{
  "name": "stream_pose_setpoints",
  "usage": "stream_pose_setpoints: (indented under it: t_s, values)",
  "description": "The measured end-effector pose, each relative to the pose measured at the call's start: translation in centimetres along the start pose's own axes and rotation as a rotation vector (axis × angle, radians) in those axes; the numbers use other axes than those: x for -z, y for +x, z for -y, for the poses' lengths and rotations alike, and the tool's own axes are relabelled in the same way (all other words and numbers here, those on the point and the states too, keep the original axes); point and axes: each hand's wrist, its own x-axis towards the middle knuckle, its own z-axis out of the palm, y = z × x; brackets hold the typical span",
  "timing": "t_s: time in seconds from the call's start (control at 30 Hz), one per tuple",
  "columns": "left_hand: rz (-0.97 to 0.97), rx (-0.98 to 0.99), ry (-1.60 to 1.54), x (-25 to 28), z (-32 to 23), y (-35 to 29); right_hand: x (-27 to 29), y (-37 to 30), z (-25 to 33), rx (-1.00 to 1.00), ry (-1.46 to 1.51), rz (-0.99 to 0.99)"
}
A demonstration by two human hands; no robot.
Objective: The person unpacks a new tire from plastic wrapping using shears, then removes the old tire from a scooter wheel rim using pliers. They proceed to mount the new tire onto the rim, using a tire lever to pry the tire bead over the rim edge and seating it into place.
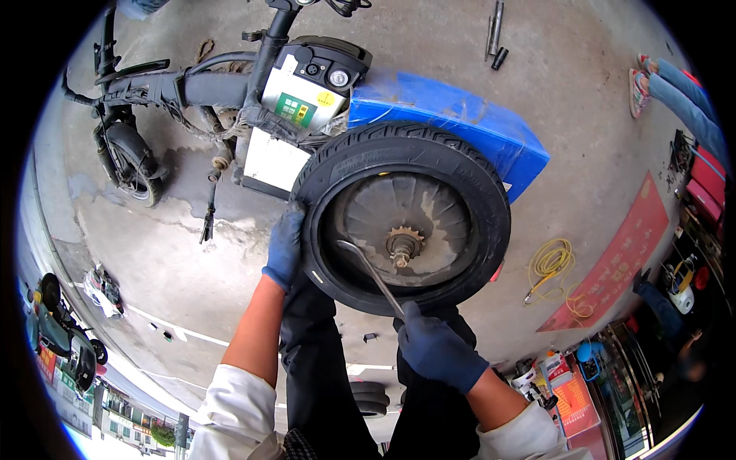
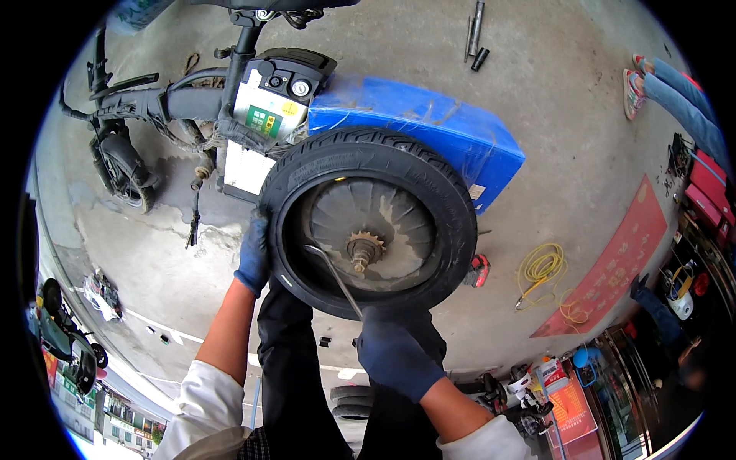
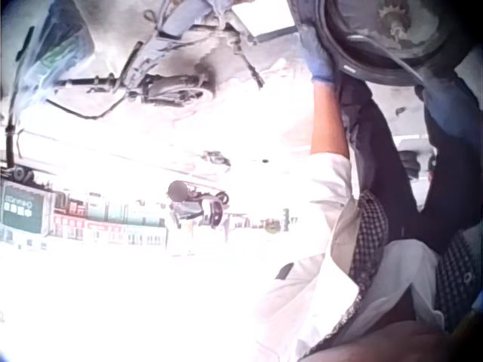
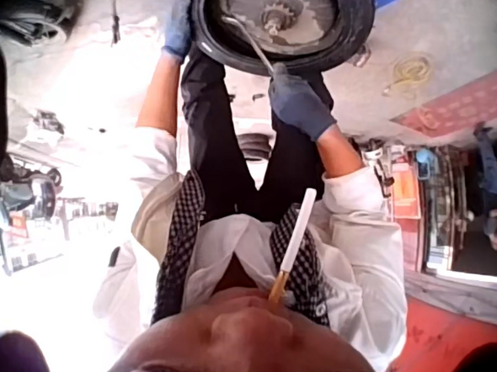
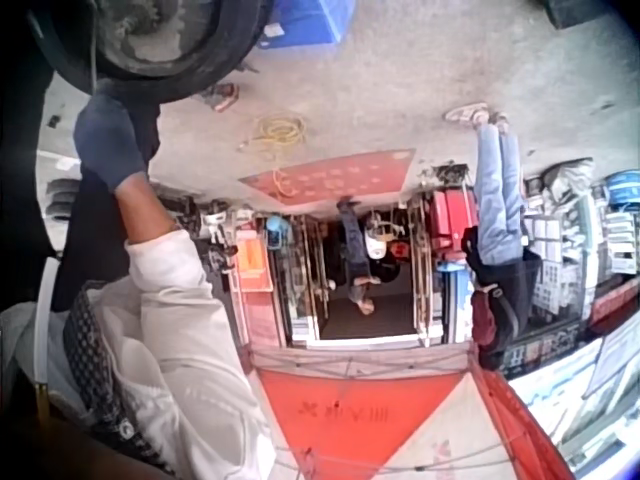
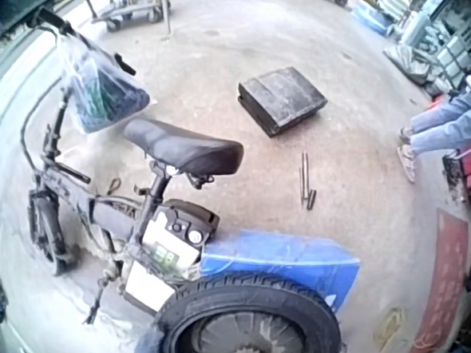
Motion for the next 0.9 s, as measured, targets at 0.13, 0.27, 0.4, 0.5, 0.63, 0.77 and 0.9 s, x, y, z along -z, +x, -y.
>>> stream_pose_setpoints:
  t_s: [0.13, 0.27, 0.4, 0.5, 0.63, 0.77, 0.9]
  values:
    - [0.013, -0.02, 0.091, -0.3, -0.1, 0.6, 0.6, 0.5, -0.8, -0.074, 0.17, 0.08]
    - [0.013, -0.006, 0.09, -0.5, -1.1, 0.5, 3.1, 1.4, -0.9, -0.242, 0.293, 0.235]
    - [0.03, -0.186, 0.3, 0.4, 1.9, 1.2, 3.6, 1.6, -1.8, -0.247, 0.365, 0.318]
    - [0.036, -0.114, 0.257, 0.0, 0.4, 0.9, 2.4, 2.1, -2.2, -0.154, 0.2, 0.376]
    - [0.137, -0.142, 0.396, 1.9, 2.1, 1.1, 3.3, 4.8, 1.3, -0.618, 0.88, 0.487]
    - [0.488, 0.355, -0.628, 1.7, -0.8, 1.5, -0.6, 4.6, 5.8, -0.874, 1.488, 0.191]
    - [0.668, 0.523, -0.769, 4.0, 2.3, 3.6, -5.4, 5.2, 8.5, -0.97, 1.546, -0.007]
